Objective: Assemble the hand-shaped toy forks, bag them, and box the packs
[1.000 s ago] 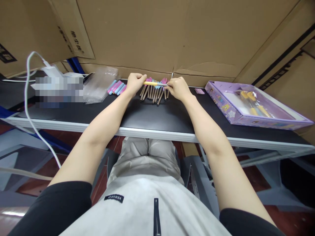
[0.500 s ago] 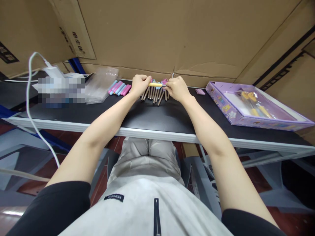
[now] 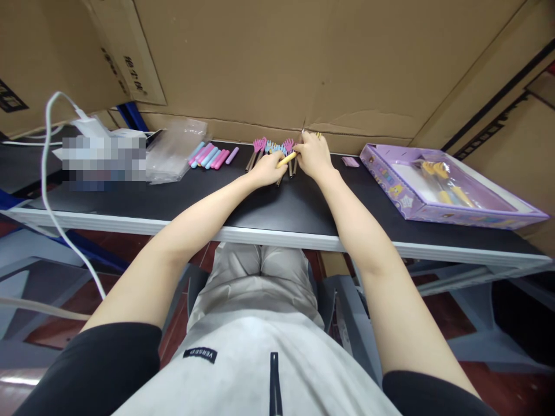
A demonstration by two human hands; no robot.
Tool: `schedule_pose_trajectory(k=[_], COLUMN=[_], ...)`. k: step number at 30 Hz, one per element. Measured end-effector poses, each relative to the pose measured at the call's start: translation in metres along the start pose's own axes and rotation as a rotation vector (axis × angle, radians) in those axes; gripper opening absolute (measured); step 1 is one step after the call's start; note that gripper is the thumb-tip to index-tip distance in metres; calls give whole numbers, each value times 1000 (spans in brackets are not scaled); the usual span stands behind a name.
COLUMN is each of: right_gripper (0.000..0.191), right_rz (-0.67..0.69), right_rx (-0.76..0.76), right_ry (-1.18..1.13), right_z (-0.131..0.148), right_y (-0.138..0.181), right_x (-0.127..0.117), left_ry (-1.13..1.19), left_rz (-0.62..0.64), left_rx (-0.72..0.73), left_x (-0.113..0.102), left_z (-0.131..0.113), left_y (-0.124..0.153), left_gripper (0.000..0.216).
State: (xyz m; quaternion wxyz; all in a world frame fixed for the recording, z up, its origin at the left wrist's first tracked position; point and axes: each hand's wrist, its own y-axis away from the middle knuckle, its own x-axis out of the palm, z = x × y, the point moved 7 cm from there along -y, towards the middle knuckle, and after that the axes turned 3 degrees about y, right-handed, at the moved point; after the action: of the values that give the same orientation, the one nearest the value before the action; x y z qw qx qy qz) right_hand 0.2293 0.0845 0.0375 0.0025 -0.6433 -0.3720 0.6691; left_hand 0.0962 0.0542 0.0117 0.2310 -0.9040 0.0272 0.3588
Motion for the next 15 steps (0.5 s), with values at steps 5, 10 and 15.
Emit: schedule_pose_trajectory(k=[5, 10, 15], right_gripper=[37, 38, 46], right_rz=[137, 163, 143], right_rx=[-78, -44, 58], right_ry=[-7, -27, -58], right_z=[30, 20, -38], right_y=[1, 1, 4], right_x=[4, 3, 19], left_ry=[-72, -46, -181], left_rz=[2, 24, -90], left_rx=[-44, -61, -118], left_x=[3, -6, -39], left_z=[5, 7, 31], left_y=[1, -2, -10], left_gripper=[13, 21, 29])
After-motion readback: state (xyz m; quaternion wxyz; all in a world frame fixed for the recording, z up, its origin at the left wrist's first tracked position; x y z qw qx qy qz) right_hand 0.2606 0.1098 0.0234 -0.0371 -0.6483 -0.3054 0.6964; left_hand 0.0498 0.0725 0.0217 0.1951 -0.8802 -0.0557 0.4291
